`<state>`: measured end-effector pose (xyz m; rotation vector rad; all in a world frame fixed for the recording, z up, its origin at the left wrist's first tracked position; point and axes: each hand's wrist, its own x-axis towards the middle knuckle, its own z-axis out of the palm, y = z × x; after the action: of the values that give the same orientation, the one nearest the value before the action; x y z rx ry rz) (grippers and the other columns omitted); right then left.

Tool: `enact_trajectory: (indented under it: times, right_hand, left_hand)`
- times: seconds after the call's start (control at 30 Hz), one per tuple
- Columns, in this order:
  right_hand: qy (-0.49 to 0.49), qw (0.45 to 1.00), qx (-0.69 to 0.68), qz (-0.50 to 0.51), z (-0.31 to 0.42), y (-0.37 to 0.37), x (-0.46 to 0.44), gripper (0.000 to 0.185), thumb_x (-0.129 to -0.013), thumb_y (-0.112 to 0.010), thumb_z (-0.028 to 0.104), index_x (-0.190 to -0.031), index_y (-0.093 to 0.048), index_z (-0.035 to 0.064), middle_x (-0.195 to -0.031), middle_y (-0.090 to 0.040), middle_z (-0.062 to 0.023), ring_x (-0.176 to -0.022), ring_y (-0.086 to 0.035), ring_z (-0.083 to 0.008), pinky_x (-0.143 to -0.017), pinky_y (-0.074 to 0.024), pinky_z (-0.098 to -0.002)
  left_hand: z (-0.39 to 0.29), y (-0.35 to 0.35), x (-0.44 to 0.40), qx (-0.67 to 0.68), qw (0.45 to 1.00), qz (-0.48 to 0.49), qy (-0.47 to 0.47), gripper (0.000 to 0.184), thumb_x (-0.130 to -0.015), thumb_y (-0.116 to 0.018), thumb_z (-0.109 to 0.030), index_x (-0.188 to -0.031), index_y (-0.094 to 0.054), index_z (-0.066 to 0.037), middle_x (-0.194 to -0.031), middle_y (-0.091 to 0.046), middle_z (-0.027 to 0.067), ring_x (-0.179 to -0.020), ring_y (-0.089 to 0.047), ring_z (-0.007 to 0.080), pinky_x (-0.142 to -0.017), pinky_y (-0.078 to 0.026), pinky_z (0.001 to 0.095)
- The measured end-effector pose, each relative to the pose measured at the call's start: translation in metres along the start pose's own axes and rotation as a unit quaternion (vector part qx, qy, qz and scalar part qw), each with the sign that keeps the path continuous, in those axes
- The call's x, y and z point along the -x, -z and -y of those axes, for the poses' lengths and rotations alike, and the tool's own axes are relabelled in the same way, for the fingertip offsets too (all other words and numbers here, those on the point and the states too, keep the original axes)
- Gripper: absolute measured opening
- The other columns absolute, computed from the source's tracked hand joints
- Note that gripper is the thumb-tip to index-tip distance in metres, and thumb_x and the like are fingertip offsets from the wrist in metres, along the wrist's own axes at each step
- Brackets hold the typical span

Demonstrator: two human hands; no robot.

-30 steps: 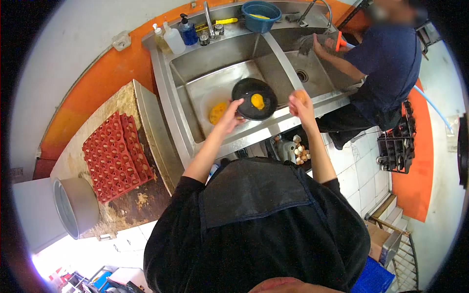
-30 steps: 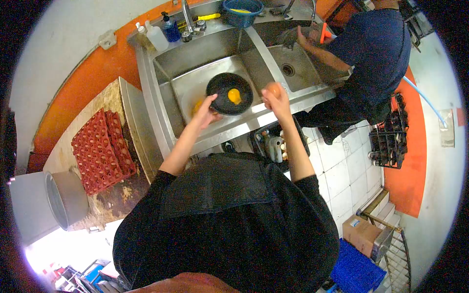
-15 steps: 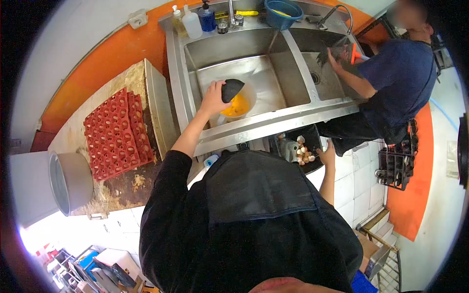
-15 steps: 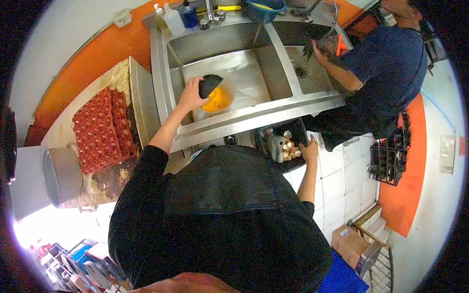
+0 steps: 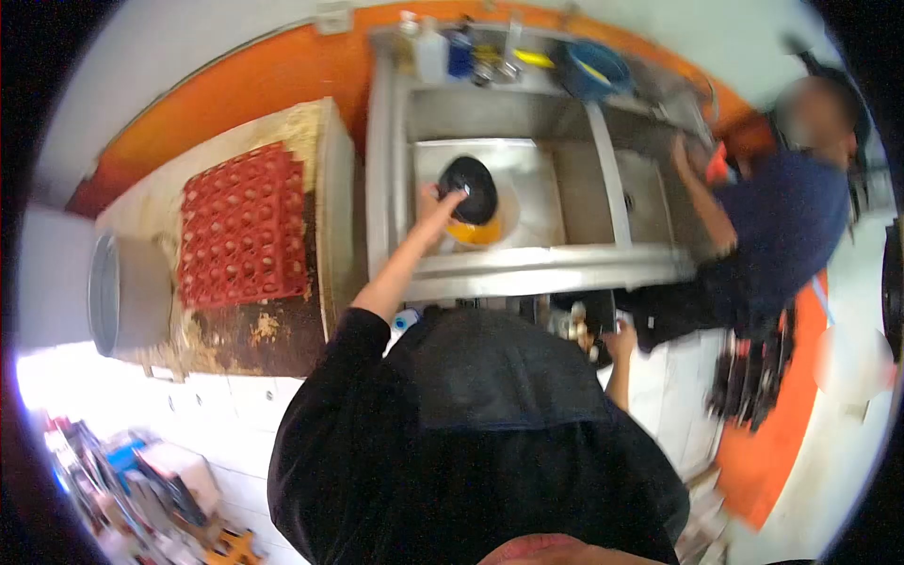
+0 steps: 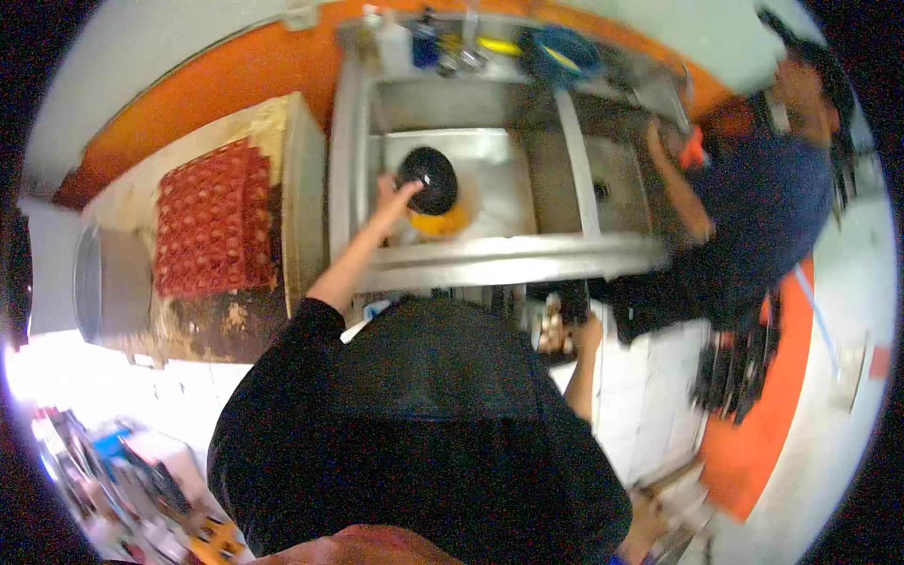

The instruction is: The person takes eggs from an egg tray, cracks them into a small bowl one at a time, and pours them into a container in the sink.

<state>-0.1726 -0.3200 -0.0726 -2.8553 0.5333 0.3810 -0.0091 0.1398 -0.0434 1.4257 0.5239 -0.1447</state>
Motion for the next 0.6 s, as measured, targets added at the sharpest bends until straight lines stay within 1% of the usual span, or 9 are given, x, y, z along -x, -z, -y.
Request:
enact_trajectory:
  times: [0.03, 0.07, 0.1, 0.17, 0.23, 0.27, 0.33, 0.43, 0.6]
  right_hand:
    - [0.086, 0.967, -0.172, -0.169, -0.018, -0.041, -0.03, 0.047, -0.066, -0.071, 0.017, -0.108, -0.057, 0.0023, -0.099, -0.063, -0.0146, -0.093, -0.06, -0.027, -0.083, -0.0456, -0.0367]
    - [0.036, 0.932, -0.327, -0.152, 0.027, -0.016, -0.034, 0.041, -0.07, -0.069, 0.015, -0.107, -0.058, 0.0015, -0.097, -0.063, -0.0133, -0.091, -0.06, -0.0234, -0.082, -0.0456, -0.0331]
    - [0.021, 0.935, -0.33, -0.126, 0.062, 0.001, -0.049, 0.034, -0.075, -0.065, 0.012, -0.106, -0.058, 0.0016, -0.098, -0.062, -0.0121, -0.089, -0.059, -0.0197, -0.081, -0.0454, -0.0301]
    - [0.176, 0.915, -0.339, -0.132, 0.165, 0.052, -0.046, 0.03, -0.077, -0.062, 0.004, -0.106, -0.056, -0.002, -0.098, -0.061, -0.0111, -0.088, -0.058, -0.0174, -0.082, -0.0453, -0.0281]
    - [0.305, 0.814, -0.494, -0.033, 0.264, 0.068, -0.045, 0.028, -0.079, -0.062, 0.007, -0.106, -0.057, 0.0009, -0.092, -0.062, -0.0077, -0.083, -0.057, -0.0141, -0.077, -0.0458, -0.0258]
    - [0.36, 0.832, -0.421, 0.016, 0.313, 0.084, -0.027, 0.026, -0.08, -0.061, 0.009, -0.106, -0.058, 0.004, -0.089, -0.061, -0.0048, -0.082, -0.056, -0.0114, -0.073, -0.0455, -0.0244]
    - [0.481, 0.738, -0.421, 0.215, 0.405, 0.091, 0.007, 0.025, -0.081, -0.061, 0.012, -0.105, -0.058, 0.0049, -0.086, -0.061, -0.0032, -0.08, -0.057, -0.0102, -0.071, -0.0456, -0.0236]
    - [0.433, 0.677, -0.374, 0.463, 0.519, 0.067, 0.065, 0.025, -0.082, -0.062, 0.02, -0.102, -0.059, 0.0042, -0.083, -0.062, -0.0038, -0.07, -0.057, -0.0103, -0.06, -0.0452, -0.024]
    - [0.32, 0.774, -0.294, 0.461, 0.625, -0.006, 0.123, 0.025, -0.081, -0.061, 0.031, -0.091, -0.058, 0.0084, -0.078, -0.061, -0.0002, -0.055, -0.054, -0.0099, -0.042, -0.0346, -0.0227]
  left_hand:
    - [0.018, 0.004, -0.006, 0.091, 0.996, -0.015, 0.01, 0.084, -0.064, -0.074, -0.04, -0.12, -0.026, -0.002, -0.111, -0.045, 0.0202, -0.091, -0.055, 0.0268, -0.053, -0.05, 0.0338]
    - [0.032, 0.011, -0.011, 0.146, 0.987, 0.035, 0.053, 0.087, -0.069, -0.071, -0.041, -0.126, -0.015, -0.006, -0.12, -0.039, 0.02, -0.11, -0.045, 0.0335, -0.075, -0.048, 0.0489]
    - [0.025, 0.011, 0.004, 0.139, 0.988, -0.013, 0.057, 0.089, -0.069, -0.071, -0.042, -0.127, -0.014, -0.007, -0.121, -0.039, 0.0184, -0.114, -0.042, 0.0324, -0.076, -0.047, 0.0492]
    - [0.024, 0.014, 0.018, 0.194, 0.976, -0.033, 0.093, 0.085, -0.068, -0.07, -0.044, -0.125, -0.018, -0.008, -0.113, -0.043, 0.0156, -0.083, -0.055, 0.0208, -0.057, -0.052, 0.0389]
    - [0.032, 0.016, 0.027, 0.229, 0.968, -0.035, 0.101, 0.075, -0.069, -0.069, -0.043, -0.119, -0.024, -0.009, -0.104, -0.047, 0.012, -0.071, -0.054, 0.0162, -0.05, -0.05, 0.0308]
    - [0.043, 0.017, 0.026, 0.259, 0.961, -0.017, 0.097, 0.079, -0.068, -0.07, -0.045, -0.12, -0.02, -0.012, -0.105, -0.045, 0.0139, -0.077, -0.052, 0.0206, -0.054, -0.049, 0.0348]
    - [0.048, 0.017, 0.035, 0.29, 0.953, 0.002, 0.091, 0.081, -0.067, -0.07, -0.046, -0.12, -0.017, -0.015, -0.103, -0.044, 0.0154, -0.08, -0.051, 0.0241, -0.056, -0.048, 0.0368]
    - [0.058, 0.013, 0.055, 0.307, 0.95, -0.011, 0.061, 0.071, -0.073, -0.064, -0.05, -0.116, -0.02, -0.015, -0.099, -0.046, 0.0129, -0.076, -0.052, 0.0182, -0.054, -0.05, 0.0323]
    - [0.087, 0.015, 0.068, 0.287, 0.954, 0.066, -0.053, 0.078, -0.078, -0.058, -0.051, -0.128, -0.012, -0.013, -0.112, -0.045, 0.0124, -0.086, -0.055, 0.0204, -0.059, -0.053, 0.0342]
